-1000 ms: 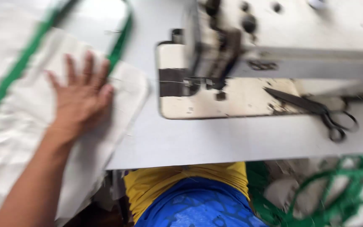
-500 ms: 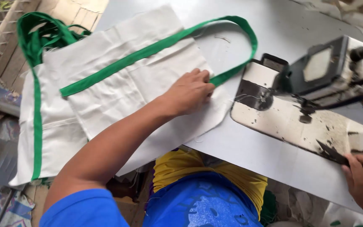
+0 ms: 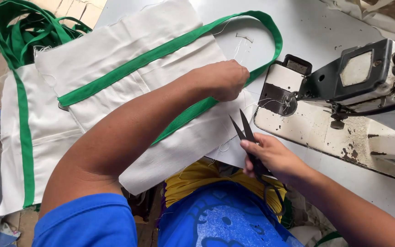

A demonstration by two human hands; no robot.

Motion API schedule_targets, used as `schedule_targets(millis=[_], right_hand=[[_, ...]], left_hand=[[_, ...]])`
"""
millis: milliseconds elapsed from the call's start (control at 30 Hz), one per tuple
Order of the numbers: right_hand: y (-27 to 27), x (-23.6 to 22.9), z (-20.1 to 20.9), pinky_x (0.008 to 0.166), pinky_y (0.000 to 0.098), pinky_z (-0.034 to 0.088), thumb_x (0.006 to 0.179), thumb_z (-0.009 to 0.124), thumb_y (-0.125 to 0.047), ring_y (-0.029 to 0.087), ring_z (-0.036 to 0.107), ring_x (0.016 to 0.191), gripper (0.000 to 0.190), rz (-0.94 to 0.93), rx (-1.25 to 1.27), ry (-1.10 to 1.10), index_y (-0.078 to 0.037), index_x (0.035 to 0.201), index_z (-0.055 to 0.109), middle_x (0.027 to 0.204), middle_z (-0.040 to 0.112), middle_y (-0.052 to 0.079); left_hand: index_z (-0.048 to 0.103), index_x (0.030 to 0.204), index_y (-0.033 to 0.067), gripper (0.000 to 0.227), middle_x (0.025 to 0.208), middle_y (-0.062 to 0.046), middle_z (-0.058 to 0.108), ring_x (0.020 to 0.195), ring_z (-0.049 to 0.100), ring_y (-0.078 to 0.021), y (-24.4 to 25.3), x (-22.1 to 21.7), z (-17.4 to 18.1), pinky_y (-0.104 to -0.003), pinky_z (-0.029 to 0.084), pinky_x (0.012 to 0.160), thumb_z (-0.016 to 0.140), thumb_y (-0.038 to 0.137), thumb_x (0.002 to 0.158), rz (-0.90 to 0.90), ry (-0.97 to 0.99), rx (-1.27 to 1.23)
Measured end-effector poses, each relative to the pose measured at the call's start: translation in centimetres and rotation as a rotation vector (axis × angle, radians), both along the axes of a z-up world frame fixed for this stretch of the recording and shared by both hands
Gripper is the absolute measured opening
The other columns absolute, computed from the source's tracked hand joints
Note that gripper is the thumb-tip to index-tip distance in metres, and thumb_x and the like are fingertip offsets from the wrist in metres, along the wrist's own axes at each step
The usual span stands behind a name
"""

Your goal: Sewing green straps onto white fabric bags using an industrial sewing machine

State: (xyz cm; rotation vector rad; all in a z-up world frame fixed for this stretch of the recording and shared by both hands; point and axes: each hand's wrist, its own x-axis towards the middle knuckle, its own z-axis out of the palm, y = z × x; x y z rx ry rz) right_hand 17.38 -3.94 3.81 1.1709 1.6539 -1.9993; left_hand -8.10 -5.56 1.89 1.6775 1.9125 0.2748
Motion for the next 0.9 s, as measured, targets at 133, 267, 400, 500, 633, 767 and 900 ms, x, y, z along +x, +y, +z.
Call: schedule_targets(millis=[133, 267, 400, 500, 633, 767, 900], right_hand=[[-0.1, -3.4, -0.7, 0.044, 0.0456, 0.061, 0.102, 0.064, -0.032, 0.039, 0.072, 0.053, 0.031, -0.106, 0.012, -0.040, -0.002, 0.096, 0.058, 0.055, 0.060, 0.025], [0.2, -5.2, -0.6, 0.038, 0.0426, 0.060, 0.104, 0.061, -0.036, 0.036, 0.070, 0.048, 0.036, -0.097, 0.059, -0.025, -0.001, 0.095, 0.059, 0.053, 0.059, 0.023], [-0.7, -5.2, 0.9, 0.026, 0.0380, 0.050, 0.105, 0.055, -0.032, 0.030, 0.061, 0.037, 0.037, 0.060, 0.138, -0.002, 0.001, 0.088, 0.060, 0.046, 0.052, 0.016], [-2.5, -3.1, 5.4, 0.034, 0.0329, 0.052, 0.102, 0.055, -0.026, 0.026, 0.065, 0.039, 0.034, 0.532, 0.160, -0.106, 0.000, 0.083, 0.066, 0.047, 0.063, 0.017], [-0.7, 1.5, 5.7, 0.048, 0.0312, 0.058, 0.099, 0.063, -0.027, 0.021, 0.067, 0.047, 0.027, 0.822, 0.224, -0.103, -0.008, 0.080, 0.069, 0.051, 0.070, 0.011], [2.2, 4.7, 4.9, 0.059, 0.0430, 0.059, 0.088, 0.074, -0.041, 0.033, 0.074, 0.060, 0.037, 0.647, 0.585, -0.290, -0.005, 0.084, 0.066, 0.057, 0.076, 0.019], [3.5, 5.3, 5.6, 0.076, 0.0515, 0.058, 0.097, 0.051, -0.061, 0.042, 0.077, 0.078, 0.049, 0.715, 1.050, -0.582, -0.013, 0.099, 0.058, 0.070, 0.076, 0.019]], left_hand=[[0.074, 0.097, 0.0065, 0.019, 0.084, -0.017, 0.072, 0.082, 0.075, -0.0400, -1.2, -0.6, 1.9, -0.054, 0.055, 0.083, 0.063, 0.022, 0.095, -0.043, 0.037, -0.031], [0.076, 0.096, 0.0151, 0.017, 0.085, -0.013, 0.073, 0.086, 0.073, -0.0374, -0.8, -0.9, 1.6, -0.052, 0.048, 0.090, 0.064, 0.027, 0.095, -0.068, 0.033, -0.050], [0.075, 0.101, 0.0149, 0.013, 0.117, -0.020, 0.068, 0.103, 0.069, -0.0411, 0.3, -1.4, -0.5, -0.054, 0.055, 0.086, 0.065, 0.021, 0.095, -0.072, -0.069, 0.034], [0.069, 0.114, 0.0134, 0.020, 0.136, -0.021, 0.053, 0.121, 0.058, -0.0475, -2.6, -1.3, 4.1, -0.061, 0.053, 0.093, 0.069, 0.019, 0.095, -0.077, 0.020, 0.156], [0.068, 0.124, 0.0111, 0.038, 0.122, -0.018, 0.062, 0.112, 0.063, -0.0415, -4.1, -1.8, 2.8, -0.053, 0.053, 0.086, 0.074, 0.010, 0.086, -0.180, 0.254, 0.202], [0.068, 0.112, 0.0081, 0.039, 0.087, -0.014, 0.071, 0.090, 0.068, -0.0397, -5.5, -3.3, 1.6, -0.051, 0.046, 0.078, 0.077, 0.004, 0.075, -0.126, 0.201, 0.295], [0.069, 0.087, 0.0146, 0.020, 0.095, -0.007, 0.062, 0.100, 0.057, -0.0353, -7.9, -4.1, 3.9, -0.048, 0.040, 0.085, 0.084, 0.011, 0.075, -0.100, -0.191, 0.456]])
